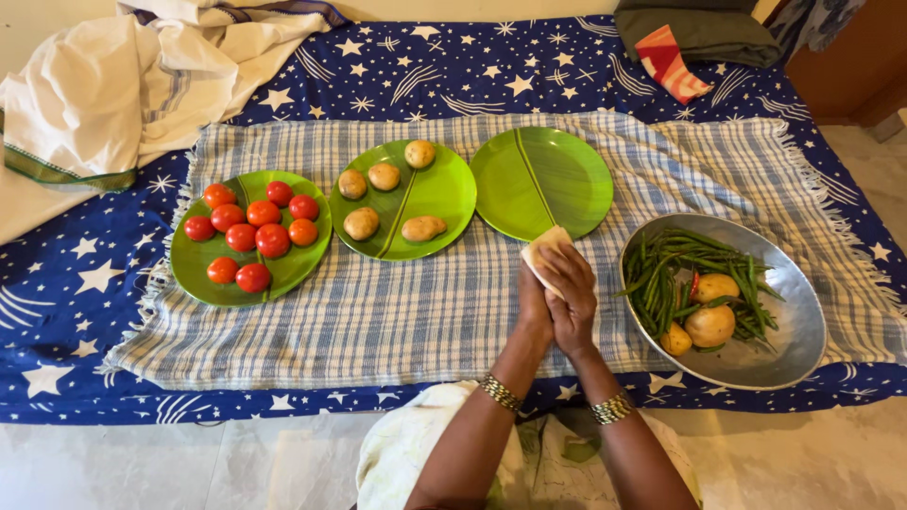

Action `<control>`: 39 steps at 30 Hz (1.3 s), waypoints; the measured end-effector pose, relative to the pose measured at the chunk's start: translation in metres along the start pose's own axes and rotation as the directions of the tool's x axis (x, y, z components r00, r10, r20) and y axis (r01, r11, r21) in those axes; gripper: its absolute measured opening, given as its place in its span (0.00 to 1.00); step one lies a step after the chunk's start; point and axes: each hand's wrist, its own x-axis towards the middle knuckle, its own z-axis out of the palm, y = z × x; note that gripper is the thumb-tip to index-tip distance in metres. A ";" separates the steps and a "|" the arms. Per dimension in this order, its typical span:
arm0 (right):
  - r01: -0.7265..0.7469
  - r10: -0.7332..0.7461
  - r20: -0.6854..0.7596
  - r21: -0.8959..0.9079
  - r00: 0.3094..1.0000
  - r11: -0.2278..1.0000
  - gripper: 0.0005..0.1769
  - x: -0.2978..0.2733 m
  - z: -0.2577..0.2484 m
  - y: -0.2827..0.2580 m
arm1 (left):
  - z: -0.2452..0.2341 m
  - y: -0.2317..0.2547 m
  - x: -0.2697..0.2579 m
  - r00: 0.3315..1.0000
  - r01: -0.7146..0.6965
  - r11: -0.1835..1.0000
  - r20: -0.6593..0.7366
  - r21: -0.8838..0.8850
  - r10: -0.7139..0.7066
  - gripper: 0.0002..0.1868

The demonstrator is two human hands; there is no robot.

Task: The person cleans a potato by rubbing it with a white cloth, then moves it from a bowl to a plate.

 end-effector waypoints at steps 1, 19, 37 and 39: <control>0.017 -0.012 0.060 -0.076 0.998 0.997 0.23 0.000 -0.008 0.005 | 0.005 -0.008 0.005 0.999 0.014 1.000 0.032 -0.018 -0.013 0.30; 0.008 -0.009 0.144 0.010 0.989 1.000 0.19 -0.008 0.008 0.017 | -0.025 0.028 0.000 0.992 0.108 0.918 0.020 0.382 -0.126 0.29; -0.514 0.729 0.173 0.812 0.663 0.275 0.24 -0.013 -0.009 0.045 | -0.014 0.018 0.002 0.969 -0.066 0.819 0.232 0.570 -0.083 0.23; -0.515 0.652 0.176 0.770 0.738 0.376 0.25 -0.018 -0.002 0.044 | -0.020 0.023 0.002 0.976 -0.011 0.827 0.184 0.562 -0.112 0.23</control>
